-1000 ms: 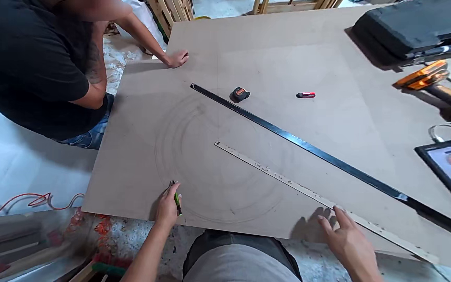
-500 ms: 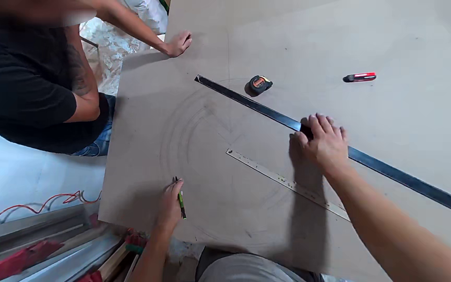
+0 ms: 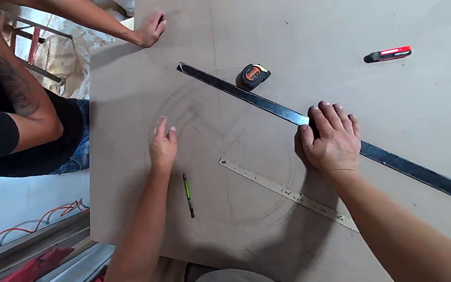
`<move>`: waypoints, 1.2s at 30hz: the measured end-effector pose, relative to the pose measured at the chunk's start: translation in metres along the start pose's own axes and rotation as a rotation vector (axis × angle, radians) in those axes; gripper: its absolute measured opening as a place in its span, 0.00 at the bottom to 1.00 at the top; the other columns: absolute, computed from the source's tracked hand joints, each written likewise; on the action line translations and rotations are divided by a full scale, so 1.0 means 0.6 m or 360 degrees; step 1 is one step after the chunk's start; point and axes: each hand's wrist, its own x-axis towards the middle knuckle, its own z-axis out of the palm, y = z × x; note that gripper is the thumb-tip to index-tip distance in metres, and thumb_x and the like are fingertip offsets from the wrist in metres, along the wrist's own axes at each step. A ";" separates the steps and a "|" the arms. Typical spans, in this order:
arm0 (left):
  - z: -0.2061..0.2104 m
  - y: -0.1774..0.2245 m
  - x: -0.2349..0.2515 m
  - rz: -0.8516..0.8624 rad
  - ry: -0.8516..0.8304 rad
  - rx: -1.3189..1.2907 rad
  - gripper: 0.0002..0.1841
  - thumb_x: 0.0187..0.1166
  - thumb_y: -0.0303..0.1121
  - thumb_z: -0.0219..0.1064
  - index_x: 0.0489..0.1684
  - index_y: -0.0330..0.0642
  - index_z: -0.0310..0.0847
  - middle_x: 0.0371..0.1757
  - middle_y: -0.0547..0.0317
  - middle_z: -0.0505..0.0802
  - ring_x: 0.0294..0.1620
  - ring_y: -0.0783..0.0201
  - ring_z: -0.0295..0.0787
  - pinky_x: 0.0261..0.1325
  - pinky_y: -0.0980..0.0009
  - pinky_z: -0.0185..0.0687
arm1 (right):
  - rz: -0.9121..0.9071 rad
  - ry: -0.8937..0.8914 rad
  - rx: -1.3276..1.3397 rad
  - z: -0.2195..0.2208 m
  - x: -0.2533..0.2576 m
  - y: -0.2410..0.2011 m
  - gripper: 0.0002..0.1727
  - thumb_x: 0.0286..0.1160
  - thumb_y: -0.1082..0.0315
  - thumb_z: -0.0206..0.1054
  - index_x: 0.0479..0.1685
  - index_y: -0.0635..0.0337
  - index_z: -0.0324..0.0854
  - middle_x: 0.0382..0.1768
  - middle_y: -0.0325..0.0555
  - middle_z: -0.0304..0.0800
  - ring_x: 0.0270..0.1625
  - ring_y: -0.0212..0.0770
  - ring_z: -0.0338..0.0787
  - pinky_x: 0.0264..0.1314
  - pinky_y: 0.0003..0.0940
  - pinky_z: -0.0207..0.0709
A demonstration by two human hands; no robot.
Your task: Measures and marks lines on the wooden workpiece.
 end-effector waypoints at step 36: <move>0.069 -0.138 -0.038 0.0292 0.0158 0.0318 0.32 0.88 0.50 0.47 0.88 0.45 0.67 0.92 0.53 0.67 0.95 0.54 0.55 0.95 0.49 0.47 | 0.0002 -0.0009 -0.0071 -0.004 0.005 -0.006 0.37 0.85 0.38 0.40 0.87 0.44 0.69 0.91 0.42 0.64 0.95 0.49 0.57 0.94 0.59 0.46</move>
